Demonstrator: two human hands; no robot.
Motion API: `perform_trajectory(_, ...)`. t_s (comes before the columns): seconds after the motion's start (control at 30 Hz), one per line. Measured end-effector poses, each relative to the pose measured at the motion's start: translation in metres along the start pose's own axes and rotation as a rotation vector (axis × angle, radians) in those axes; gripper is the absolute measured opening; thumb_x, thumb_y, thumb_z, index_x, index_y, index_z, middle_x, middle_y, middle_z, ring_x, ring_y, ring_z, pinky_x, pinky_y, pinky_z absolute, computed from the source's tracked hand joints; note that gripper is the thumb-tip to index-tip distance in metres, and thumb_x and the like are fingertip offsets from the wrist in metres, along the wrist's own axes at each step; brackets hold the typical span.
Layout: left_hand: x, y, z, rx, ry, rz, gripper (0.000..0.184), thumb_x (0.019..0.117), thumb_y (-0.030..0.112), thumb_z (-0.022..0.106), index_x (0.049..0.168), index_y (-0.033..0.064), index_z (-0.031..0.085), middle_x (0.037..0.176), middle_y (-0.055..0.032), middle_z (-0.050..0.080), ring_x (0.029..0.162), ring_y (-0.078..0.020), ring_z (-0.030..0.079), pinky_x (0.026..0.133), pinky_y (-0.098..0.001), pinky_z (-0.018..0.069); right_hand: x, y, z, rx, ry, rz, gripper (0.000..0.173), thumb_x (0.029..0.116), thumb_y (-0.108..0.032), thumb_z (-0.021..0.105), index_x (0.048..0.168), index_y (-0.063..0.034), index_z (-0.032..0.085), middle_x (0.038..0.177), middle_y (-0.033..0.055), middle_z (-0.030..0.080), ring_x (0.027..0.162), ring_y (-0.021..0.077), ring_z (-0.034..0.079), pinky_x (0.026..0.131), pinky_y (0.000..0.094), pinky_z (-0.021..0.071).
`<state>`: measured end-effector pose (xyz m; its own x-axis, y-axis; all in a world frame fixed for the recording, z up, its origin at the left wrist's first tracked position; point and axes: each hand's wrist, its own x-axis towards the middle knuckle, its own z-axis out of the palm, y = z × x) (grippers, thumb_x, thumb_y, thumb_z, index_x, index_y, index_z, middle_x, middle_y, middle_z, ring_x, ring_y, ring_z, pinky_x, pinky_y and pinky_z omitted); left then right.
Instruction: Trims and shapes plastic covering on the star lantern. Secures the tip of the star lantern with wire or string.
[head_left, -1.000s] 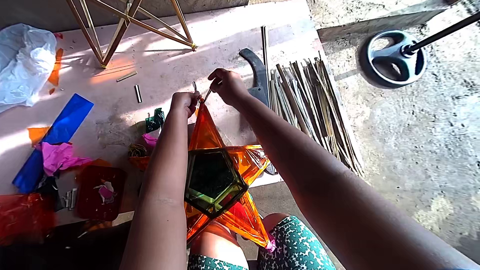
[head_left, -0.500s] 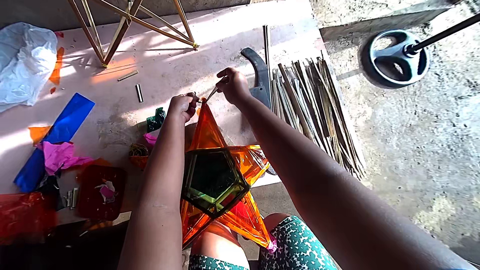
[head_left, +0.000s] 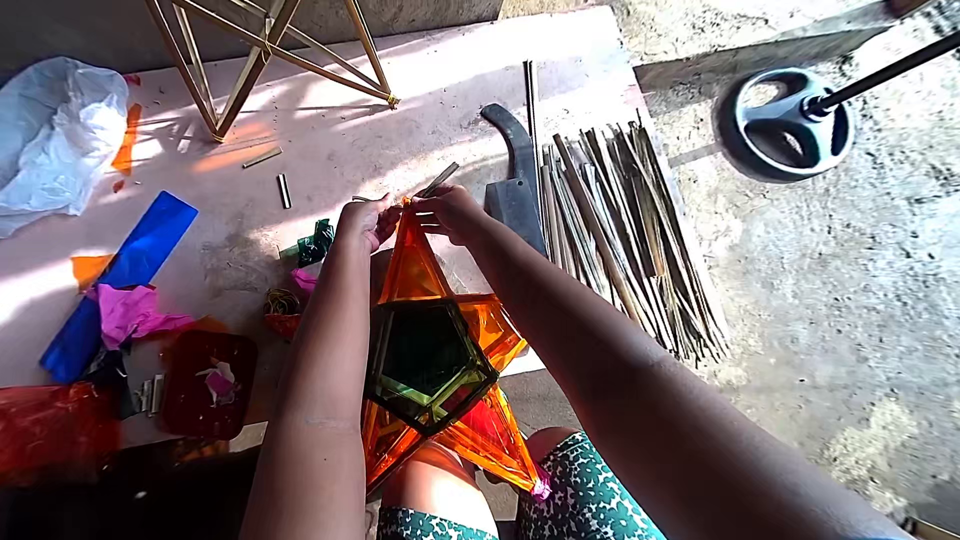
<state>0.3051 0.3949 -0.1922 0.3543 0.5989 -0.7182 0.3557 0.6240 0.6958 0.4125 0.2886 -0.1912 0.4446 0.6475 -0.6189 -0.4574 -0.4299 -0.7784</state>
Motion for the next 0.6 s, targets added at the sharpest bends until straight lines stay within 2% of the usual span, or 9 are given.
perform_trajectory(0.1,-0.017,0.002,-0.010,0.129,-0.039,0.077,0.036,0.1082,0.032,0.054,0.125,0.0001,0.058,0.097,-0.0069,0.073,0.078,-0.0099,0.070,0.072,-0.0259,0.0576,-0.008,-0.007,0.004,-0.015,-0.008,-0.041,0.023,0.1026,-0.010,0.062,0.124,-0.0003,0.060,0.106,0.0132,0.071,0.087,0.0176,0.072,0.077,0.0325,0.0605)
perform_trajectory(0.17,-0.027,0.004,-0.017,0.158,-0.072,0.121,0.033,0.1093,0.031,0.051,0.123,0.0017,0.061,0.098,-0.0059,0.073,0.080,-0.0097,0.069,0.072,-0.0266,0.0559,-0.014,-0.013,0.007,-0.048,-0.014,-0.079,0.024,0.1030,-0.011,0.061,0.125,-0.0008,0.059,0.106,0.0128,0.072,0.087,0.0172,0.073,0.077,0.0323,0.0603)
perform_trajectory(0.23,-0.032,0.006,-0.023,0.141,-0.081,0.152,0.027,0.1088,0.026,0.052,0.116,0.0045,0.067,0.095,-0.0040,0.074,0.077,-0.0081,0.067,0.065,-0.0239,0.0522,-0.021,-0.019,0.008,-0.102,-0.024,-0.120,0.022,0.1041,-0.012,0.059,0.123,-0.0011,0.060,0.104,0.0117,0.071,0.086,0.0158,0.072,0.076,0.0318,0.0590)
perform_trajectory(0.3,-0.035,0.008,-0.023,0.110,-0.059,0.165,0.021,0.1069,0.022,0.056,0.110,0.0049,0.068,0.088,-0.0026,0.073,0.063,-0.0038,0.062,0.052,-0.0188,0.0460,-0.028,-0.023,0.010,-0.121,-0.026,-0.146,0.021,0.1049,-0.012,0.058,0.122,-0.0014,0.060,0.103,0.0115,0.072,0.086,0.0157,0.071,0.075,0.0317,0.0586)
perform_trajectory(0.37,-0.037,0.011,-0.020,0.073,-0.040,0.161,0.018,0.1043,0.021,0.061,0.105,0.0045,0.067,0.080,-0.0020,0.070,0.054,-0.0022,0.056,0.045,-0.0173,0.0415,-0.033,-0.025,0.012,-0.112,-0.025,-0.157,0.021,0.1052,-0.012,0.057,0.123,-0.0011,0.060,0.103,0.0120,0.071,0.085,0.0157,0.071,0.075,0.0320,0.0580)
perform_trajectory(0.47,-0.042,0.019,-0.015,0.091,-0.038,0.180,0.017,0.1025,0.023,0.064,0.106,0.0061,0.065,0.078,-0.0001,0.066,0.051,-0.0014,0.049,0.044,-0.0165,0.0388,-0.044,-0.029,0.014,-0.102,-0.018,-0.175,0.021,0.1059,-0.013,0.056,0.123,-0.0010,0.059,0.103,0.0114,0.071,0.085,0.0155,0.070,0.075,0.0318,0.0578)
perform_trajectory(0.6,-0.061,0.034,-0.022,0.107,-0.138,0.255,0.016,0.1024,0.022,0.064,0.111,0.0090,0.065,0.085,-0.0005,0.067,0.055,-0.0021,0.053,0.045,-0.0159,0.0393,-0.055,-0.032,0.010,-0.118,-0.065,-0.271,0.022,0.1066,-0.013,0.055,0.123,0.0005,0.058,0.102,0.0125,0.072,0.085,0.0150,0.071,0.076,0.0308,0.0583)
